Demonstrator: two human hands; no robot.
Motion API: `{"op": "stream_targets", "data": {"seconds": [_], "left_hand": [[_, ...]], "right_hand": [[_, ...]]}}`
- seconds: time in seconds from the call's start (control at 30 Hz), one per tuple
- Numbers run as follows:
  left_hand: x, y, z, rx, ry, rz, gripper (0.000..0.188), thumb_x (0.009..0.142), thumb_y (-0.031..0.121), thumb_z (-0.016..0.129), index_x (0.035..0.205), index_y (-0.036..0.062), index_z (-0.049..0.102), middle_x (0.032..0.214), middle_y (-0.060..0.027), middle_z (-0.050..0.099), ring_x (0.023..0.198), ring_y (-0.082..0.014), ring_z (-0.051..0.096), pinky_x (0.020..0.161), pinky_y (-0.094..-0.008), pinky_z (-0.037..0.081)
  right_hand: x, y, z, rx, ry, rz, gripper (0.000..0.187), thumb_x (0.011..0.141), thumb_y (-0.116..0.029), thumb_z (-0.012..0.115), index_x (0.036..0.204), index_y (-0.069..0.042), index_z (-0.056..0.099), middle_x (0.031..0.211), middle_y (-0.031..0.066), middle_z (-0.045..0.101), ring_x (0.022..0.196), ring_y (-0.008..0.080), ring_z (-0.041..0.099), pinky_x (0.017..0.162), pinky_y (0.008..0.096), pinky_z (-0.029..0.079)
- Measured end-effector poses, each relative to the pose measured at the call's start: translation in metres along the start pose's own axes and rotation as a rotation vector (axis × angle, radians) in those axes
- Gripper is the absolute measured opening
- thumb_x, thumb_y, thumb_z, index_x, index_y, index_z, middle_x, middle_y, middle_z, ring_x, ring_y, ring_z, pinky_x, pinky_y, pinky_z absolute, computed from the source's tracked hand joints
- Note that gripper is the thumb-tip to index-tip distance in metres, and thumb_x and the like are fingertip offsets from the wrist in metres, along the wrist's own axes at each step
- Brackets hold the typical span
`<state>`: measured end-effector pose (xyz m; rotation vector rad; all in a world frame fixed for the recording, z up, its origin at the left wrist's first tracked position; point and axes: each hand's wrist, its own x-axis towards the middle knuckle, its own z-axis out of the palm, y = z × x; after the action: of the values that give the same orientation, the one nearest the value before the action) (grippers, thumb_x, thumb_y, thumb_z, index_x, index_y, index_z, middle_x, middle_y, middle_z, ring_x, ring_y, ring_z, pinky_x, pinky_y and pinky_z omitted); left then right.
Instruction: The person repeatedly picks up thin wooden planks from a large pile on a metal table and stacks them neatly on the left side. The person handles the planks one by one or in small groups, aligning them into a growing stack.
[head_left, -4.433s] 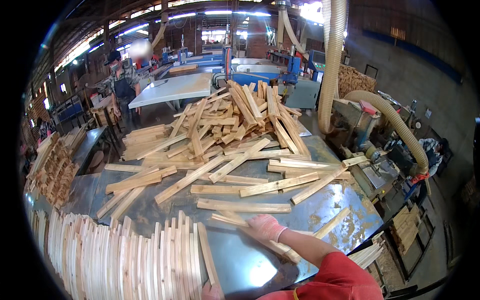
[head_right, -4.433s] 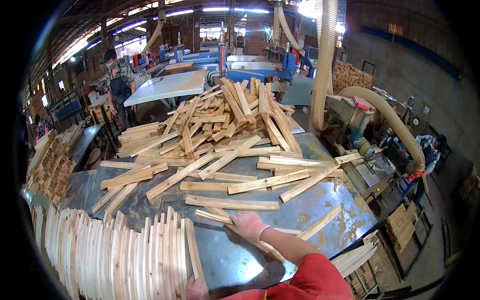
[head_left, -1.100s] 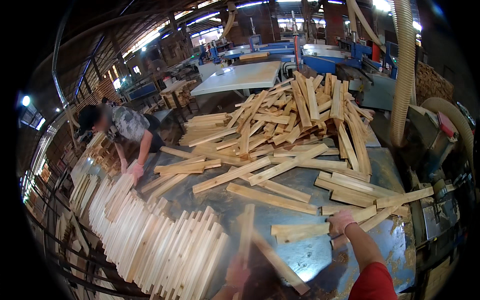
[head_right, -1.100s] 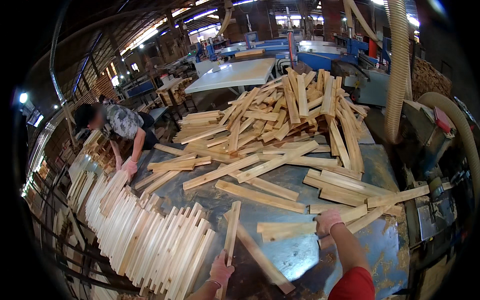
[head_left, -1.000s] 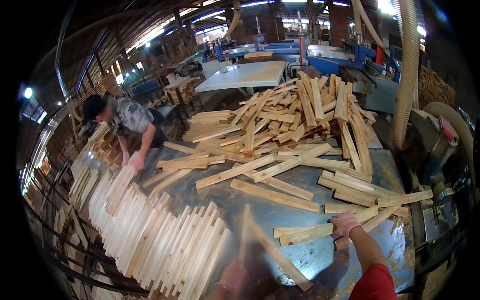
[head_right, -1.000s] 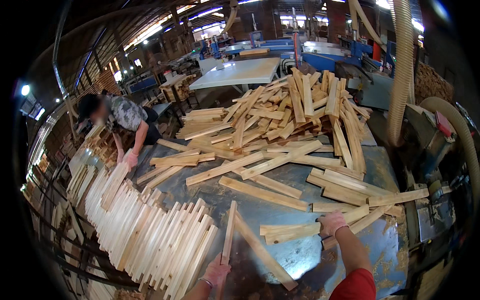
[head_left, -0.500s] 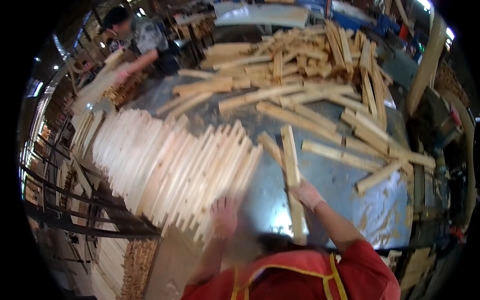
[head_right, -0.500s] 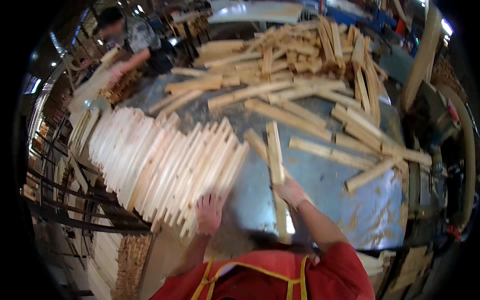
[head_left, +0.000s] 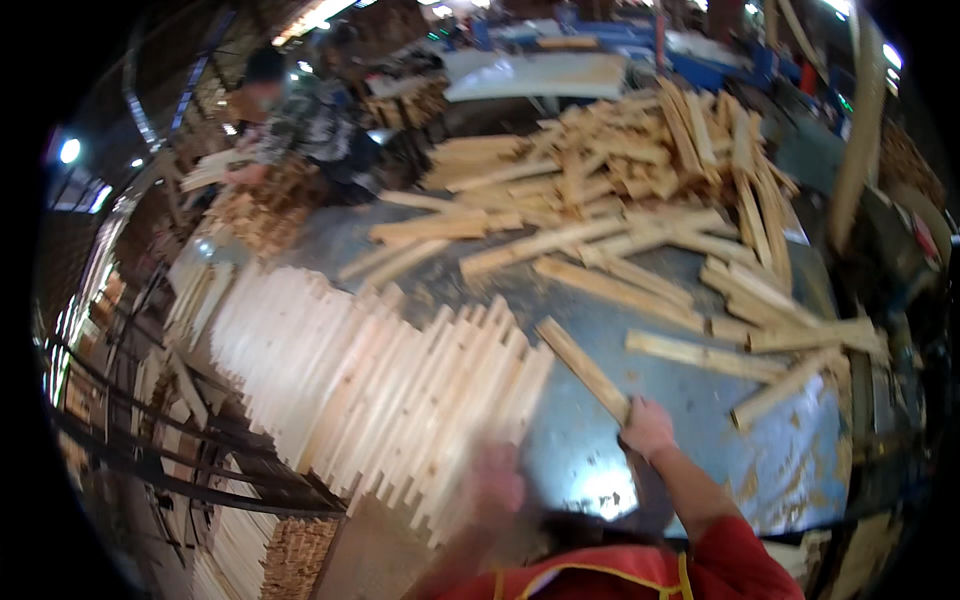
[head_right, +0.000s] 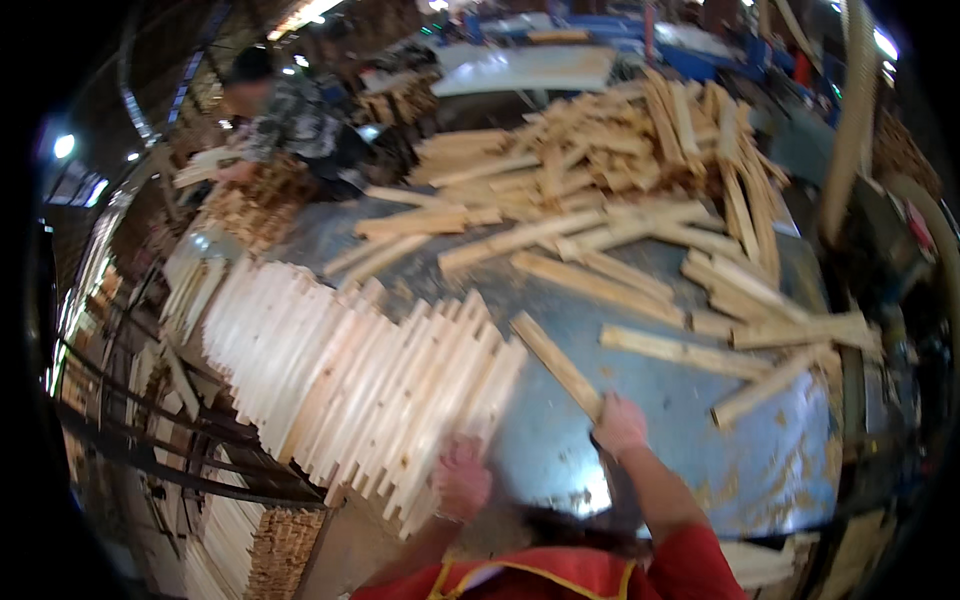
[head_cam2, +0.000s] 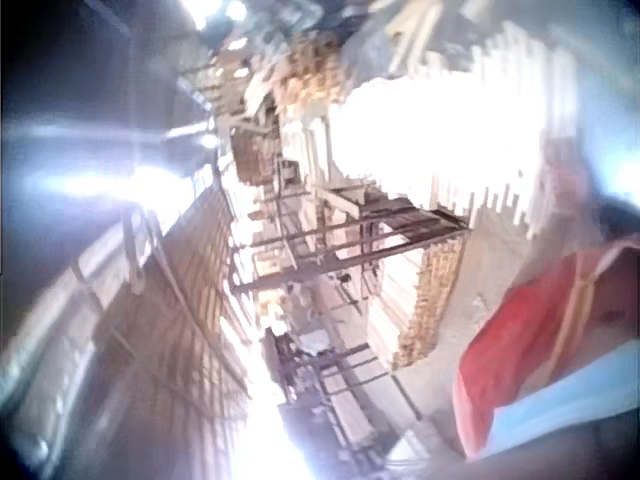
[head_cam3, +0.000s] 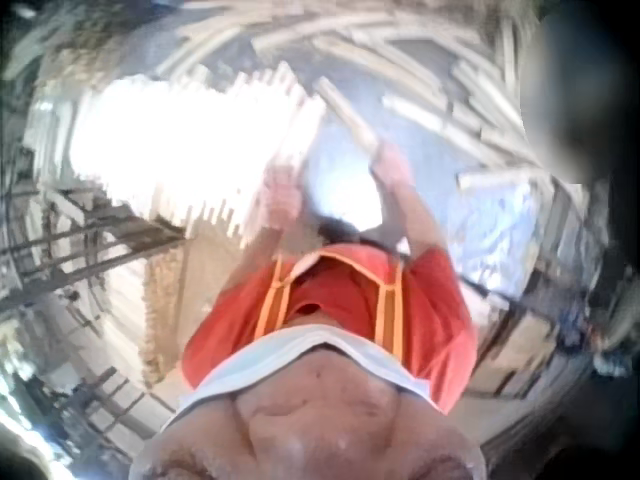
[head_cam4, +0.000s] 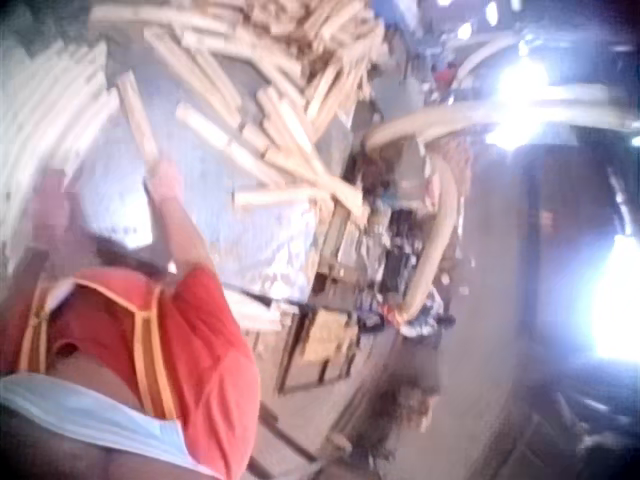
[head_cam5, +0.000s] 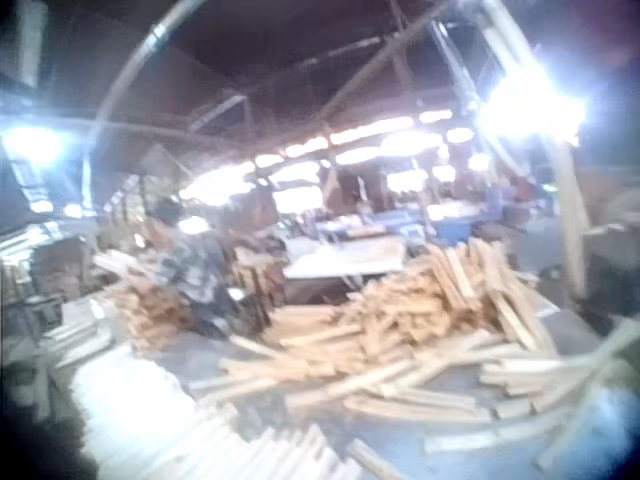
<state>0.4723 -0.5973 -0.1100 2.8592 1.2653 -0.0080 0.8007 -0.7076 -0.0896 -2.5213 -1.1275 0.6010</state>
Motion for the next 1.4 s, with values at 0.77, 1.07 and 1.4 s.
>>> {"op": "stream_targets", "data": {"seconds": [0.77,1.07,1.4], "left_hand": [[0.047,0.066,-0.017,-1.061,-0.235,-0.322,0.074,0.086,0.035,0.081,0.152,0.0083,0.06,0.118,-0.0168,0.076,0.1,-0.0271,0.075,0.092,-0.0389,0.06],[0.003,0.023,-0.032,-0.666,-0.218,-0.142,0.07,0.092,0.032,0.077,0.153,0.0026,0.058,0.13,-0.0173,0.071,0.121,-0.0325,0.068,0.101,-0.047,0.054],[-0.02,0.0,-0.005,0.018,0.087,0.102,0.064,0.085,0.035,0.073,0.143,0.0098,0.059,0.141,-0.0121,0.055,0.134,-0.035,0.052,0.11,-0.054,0.042]], "right_hand": [[0.089,0.056,-0.114,-0.055,-0.222,-0.123,0.08,0.088,-0.064,0.072,0.144,-0.007,0.062,0.136,0.0258,0.067,0.127,0.0423,0.064,0.11,0.0478,0.051],[0.038,-0.06,0.112,0.309,-0.422,-0.285,0.061,0.102,-0.053,0.058,0.129,0.001,0.068,0.126,0.0272,0.072,0.12,0.042,0.069,0.104,0.0474,0.053],[0.006,0.007,-0.008,0.23,-0.188,-0.082,0.055,0.095,-0.047,0.06,0.134,-0.008,0.068,0.132,0.0267,0.069,0.125,0.0439,0.066,0.108,0.0496,0.05]]}}
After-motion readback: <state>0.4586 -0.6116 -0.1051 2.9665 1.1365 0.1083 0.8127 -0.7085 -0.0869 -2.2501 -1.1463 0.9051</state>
